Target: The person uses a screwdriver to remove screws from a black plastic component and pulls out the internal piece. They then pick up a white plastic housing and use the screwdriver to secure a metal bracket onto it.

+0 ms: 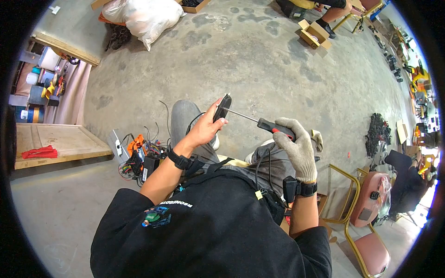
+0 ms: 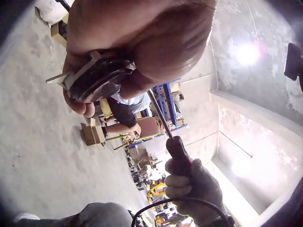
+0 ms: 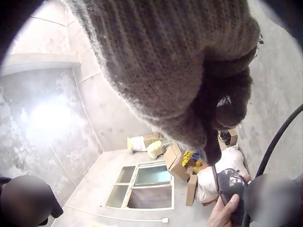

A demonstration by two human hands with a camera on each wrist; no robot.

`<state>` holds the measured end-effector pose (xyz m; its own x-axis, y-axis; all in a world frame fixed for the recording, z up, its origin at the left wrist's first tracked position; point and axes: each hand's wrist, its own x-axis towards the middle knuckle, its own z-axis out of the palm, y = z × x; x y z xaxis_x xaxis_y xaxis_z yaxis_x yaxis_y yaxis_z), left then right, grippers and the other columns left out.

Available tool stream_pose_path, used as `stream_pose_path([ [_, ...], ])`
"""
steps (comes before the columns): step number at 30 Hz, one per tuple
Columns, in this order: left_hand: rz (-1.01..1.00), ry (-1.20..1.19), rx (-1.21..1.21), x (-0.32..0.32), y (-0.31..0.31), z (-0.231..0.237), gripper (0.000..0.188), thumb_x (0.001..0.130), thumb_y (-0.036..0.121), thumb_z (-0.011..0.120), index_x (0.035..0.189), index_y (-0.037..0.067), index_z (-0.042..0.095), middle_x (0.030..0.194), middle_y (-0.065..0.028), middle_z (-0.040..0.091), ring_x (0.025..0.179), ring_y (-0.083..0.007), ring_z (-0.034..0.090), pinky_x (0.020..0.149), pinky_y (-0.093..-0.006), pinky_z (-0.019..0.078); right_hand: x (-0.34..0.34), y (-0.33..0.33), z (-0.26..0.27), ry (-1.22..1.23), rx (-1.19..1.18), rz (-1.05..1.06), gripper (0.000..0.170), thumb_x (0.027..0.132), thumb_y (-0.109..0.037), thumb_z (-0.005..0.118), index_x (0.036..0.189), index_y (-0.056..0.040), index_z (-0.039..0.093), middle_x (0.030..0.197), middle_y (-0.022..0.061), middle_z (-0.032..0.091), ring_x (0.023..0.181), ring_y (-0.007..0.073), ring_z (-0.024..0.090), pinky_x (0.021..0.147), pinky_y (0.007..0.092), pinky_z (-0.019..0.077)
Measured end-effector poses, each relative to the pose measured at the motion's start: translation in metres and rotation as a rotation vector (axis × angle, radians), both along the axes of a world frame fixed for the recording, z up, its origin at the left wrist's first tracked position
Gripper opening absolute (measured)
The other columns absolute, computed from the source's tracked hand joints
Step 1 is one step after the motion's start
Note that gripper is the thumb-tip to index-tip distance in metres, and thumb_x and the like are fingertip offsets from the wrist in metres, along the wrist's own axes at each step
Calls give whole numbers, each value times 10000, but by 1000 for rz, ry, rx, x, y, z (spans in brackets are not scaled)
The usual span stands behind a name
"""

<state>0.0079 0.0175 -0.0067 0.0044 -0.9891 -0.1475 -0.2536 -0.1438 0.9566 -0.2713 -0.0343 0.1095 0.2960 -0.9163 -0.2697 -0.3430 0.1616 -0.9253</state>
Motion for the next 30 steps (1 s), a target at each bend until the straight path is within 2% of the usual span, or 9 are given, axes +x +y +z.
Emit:
stream_pose_path([
  [8, 6, -77, -14, -2, 1, -9, 719, 950, 61, 562, 1577, 89, 211, 973, -61, 612, 765, -123, 564, 710, -289, 493, 1, 0, 3, 5, 13, 11, 363, 842, -135, 704, 1164, 21, 648, 946, 31, 641, 783, 82, 566, 718, 239, 485],
  [12, 23, -68, -46, -4, 1, -12, 731, 941, 68, 574, 1576, 80, 211, 1033, -85, 609, 740, -133, 543, 693, -295, 487, 2, 0, 8, 44, 25, 20, 361, 825, -111, 698, 1161, 11, 651, 955, 37, 641, 826, 98, 574, 763, 251, 486],
  [14, 21, -164, -63, -4, 1, -3, 743, 932, 80, 577, 1568, 37, 197, 1275, -180, 570, 979, -230, 618, 879, -336, 499, 0, 0, 4, 71, -36, 51, 360, 814, -98, 693, 1156, 6, 649, 961, 39, 641, 865, 108, 577, 804, 261, 482],
  [15, 21, -164, -63, -5, 1, -4, 743, 932, 80, 577, 1568, 37, 197, 1275, -180, 570, 979, -230, 618, 879, -336, 499, -1, -1, 2, 97, -98, 83, 360, 804, -84, 688, 1152, 1, 648, 968, 41, 640, 904, 119, 579, 846, 270, 477],
  [17, 32, -235, -215, -6, 1, -2, 752, 926, 98, 572, 1557, -10, 177, 1505, -262, 386, 1341, -339, 471, 1113, -374, 367, -1, 0, 4, 107, -165, 108, 364, 798, -82, 686, 1151, -3, 642, 968, 41, 640, 940, 128, 578, 881, 276, 466],
  [18, 31, -234, -216, -5, 2, -1, 752, 926, 98, 572, 1557, -10, 177, 1505, -262, 386, 1341, -339, 471, 1113, -374, 367, 0, 0, 6, 118, -231, 133, 369, 793, -80, 684, 1151, -7, 637, 968, 41, 641, 976, 137, 577, 917, 282, 455],
  [20, 9, -102, -81, -6, 1, 14, 752, 926, 107, 563, 1549, -36, 166, 1573, -285, 270, 1495, -362, 235, 1208, -389, 212, 3, 3, 12, 139, -196, 98, 366, 801, -85, 679, 1155, -4, 627, 967, 48, 640, 947, 135, 587, 888, 283, 469],
  [27, -19, -122, -60, -11, 3, 19, 765, 930, 107, 552, 1556, -27, 135, 1554, -304, 279, 1469, -386, 282, 1195, -400, 243, 2, -3, 4, -45, 156, -76, 360, 841, -113, 651, 1174, 8, 582, 933, 72, 625, 780, 115, 602, 729, 274, 512],
  [30, -34, -113, -74, -11, 4, 17, 762, 935, 106, 542, 1556, -31, 123, 1544, -313, 280, 1466, -401, 276, 1195, -406, 239, 8, 5, 3, 34, -85, -66, 362, 883, -137, 643, 1200, 17, 563, 867, 58, 621, 719, 108, 589, 680, 262, 504],
])
